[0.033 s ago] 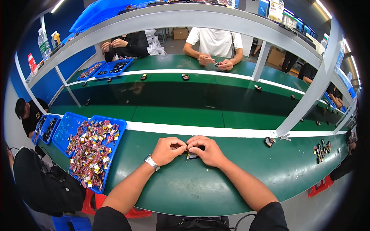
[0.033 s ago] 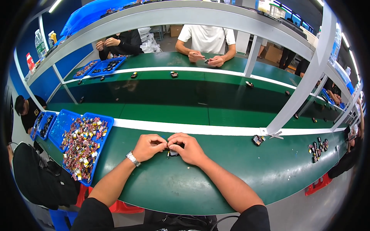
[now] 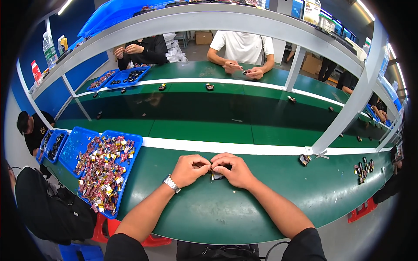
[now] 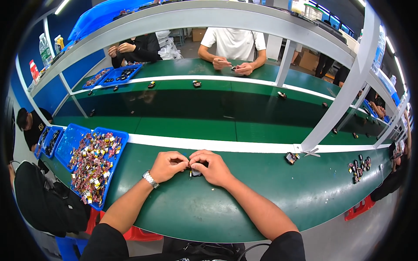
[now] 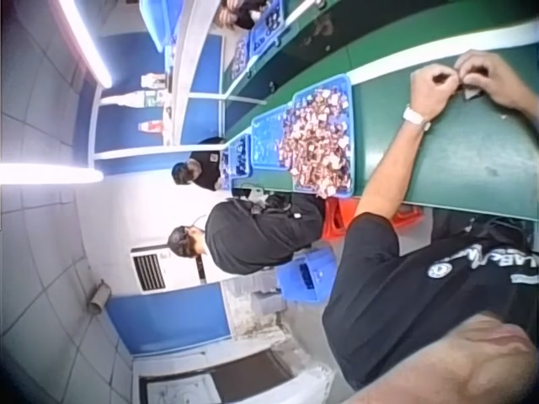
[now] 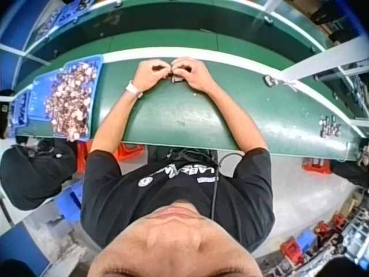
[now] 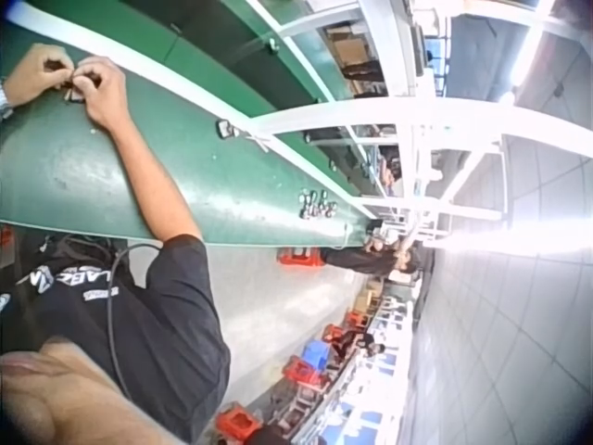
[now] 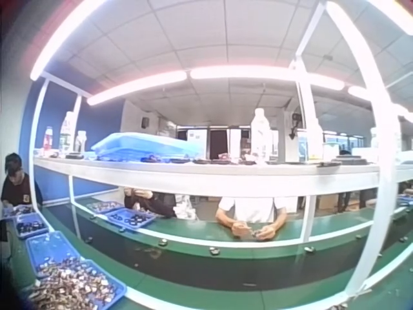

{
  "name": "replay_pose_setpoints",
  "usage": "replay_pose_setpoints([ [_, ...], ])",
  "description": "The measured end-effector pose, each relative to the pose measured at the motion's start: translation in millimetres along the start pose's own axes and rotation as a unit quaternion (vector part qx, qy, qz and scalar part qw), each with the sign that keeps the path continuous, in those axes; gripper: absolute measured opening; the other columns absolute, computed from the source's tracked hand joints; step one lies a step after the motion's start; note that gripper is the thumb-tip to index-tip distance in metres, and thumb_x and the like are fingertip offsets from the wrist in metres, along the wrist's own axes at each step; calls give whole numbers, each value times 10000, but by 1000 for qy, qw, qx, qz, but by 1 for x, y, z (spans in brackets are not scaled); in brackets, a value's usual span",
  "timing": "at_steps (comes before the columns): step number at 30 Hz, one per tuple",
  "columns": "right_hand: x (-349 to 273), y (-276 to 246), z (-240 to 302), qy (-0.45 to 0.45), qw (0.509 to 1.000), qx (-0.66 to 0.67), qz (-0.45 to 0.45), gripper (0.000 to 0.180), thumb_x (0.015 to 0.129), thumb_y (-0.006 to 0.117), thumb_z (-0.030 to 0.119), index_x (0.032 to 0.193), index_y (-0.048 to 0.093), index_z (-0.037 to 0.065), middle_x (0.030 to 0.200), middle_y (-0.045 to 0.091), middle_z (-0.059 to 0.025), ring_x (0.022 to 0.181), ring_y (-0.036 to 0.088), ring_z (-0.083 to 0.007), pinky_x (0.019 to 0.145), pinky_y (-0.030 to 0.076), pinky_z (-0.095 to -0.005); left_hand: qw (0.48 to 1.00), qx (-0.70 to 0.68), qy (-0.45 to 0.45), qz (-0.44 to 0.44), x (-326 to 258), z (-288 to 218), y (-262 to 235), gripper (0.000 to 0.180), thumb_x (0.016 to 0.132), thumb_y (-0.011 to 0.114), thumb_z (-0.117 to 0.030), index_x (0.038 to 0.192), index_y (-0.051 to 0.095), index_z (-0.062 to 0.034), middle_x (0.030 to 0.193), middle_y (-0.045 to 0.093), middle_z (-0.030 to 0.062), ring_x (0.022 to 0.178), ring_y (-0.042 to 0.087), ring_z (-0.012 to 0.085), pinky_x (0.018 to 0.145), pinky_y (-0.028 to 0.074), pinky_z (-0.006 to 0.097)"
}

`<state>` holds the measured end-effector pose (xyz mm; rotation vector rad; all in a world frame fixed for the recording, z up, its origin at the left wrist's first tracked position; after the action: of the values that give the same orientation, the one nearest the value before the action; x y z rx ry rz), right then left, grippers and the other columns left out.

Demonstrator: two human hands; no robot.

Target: Assembling small electronic modules and applying labels in a manufacturing environment.

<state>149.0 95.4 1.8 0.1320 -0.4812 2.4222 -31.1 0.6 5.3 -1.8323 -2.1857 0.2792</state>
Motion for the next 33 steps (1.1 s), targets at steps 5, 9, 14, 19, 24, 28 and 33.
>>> replay_pose_setpoints([
  [5,1,-1,0,11,1000,25,9,77,876,660,39,943,695,24,1107,645,-61,868,613,-127,797,506,-273,1000,-25,-2,-9,1,4,1,122,880,677,-64,924,706,45,834,714,86,712,663,96,666,550,227],
  [9,2,-2,0,28,999,35,13,73,884,654,39,945,688,18,1112,642,-62,883,614,-125,798,505,-274,998,-60,-9,-1,1,1,-1,139,856,698,-93,909,724,32,818,728,80,709,670,89,658,546,229],
  [14,0,1,-1,14,999,27,12,71,882,655,41,941,683,13,1104,645,-67,900,617,-145,807,503,-278,999,5,33,-9,0,-1,1,118,851,698,-85,894,728,21,828,726,86,701,670,99,647,543,233],
  [19,-1,3,3,-18,999,-28,5,79,856,666,39,932,683,23,1095,653,-86,968,624,-220,845,503,-323,989,90,114,-37,-5,-8,2,98,820,697,-73,878,724,1,785,701,91,667,674,136,614,538,253],
  [24,0,3,5,-49,995,-84,6,53,866,671,44,916,677,28,1107,647,-71,1001,616,-206,874,499,-328,979,133,144,-64,-7,-8,6,88,791,691,-59,853,717,-2,781,693,93,646,665,165,597,524,262],
  [28,1,3,3,-51,995,-87,2,57,857,680,53,911,676,35,1103,653,-66,1012,613,-225,876,492,-338,971,155,166,-75,-5,-6,8,77,780,687,-41,837,710,4,784,693,95,637,658,163,585,515,260],
  [33,0,2,6,-54,994,-96,13,65,852,676,60,914,678,41,1108,657,-73,1041,607,-249,899,485,-357,969,155,168,-89,-6,-6,11,73,774,682,-52,825,706,-5,764,682,95,620,654,181,577,518,277],
])
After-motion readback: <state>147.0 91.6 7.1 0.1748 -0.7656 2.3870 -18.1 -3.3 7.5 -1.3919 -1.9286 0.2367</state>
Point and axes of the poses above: each hand's wrist, its own x-axis towards the middle knuckle, its own y-axis out of the palm, z = x × y, the point moved 1 cm from there along x, towards the middle knuckle
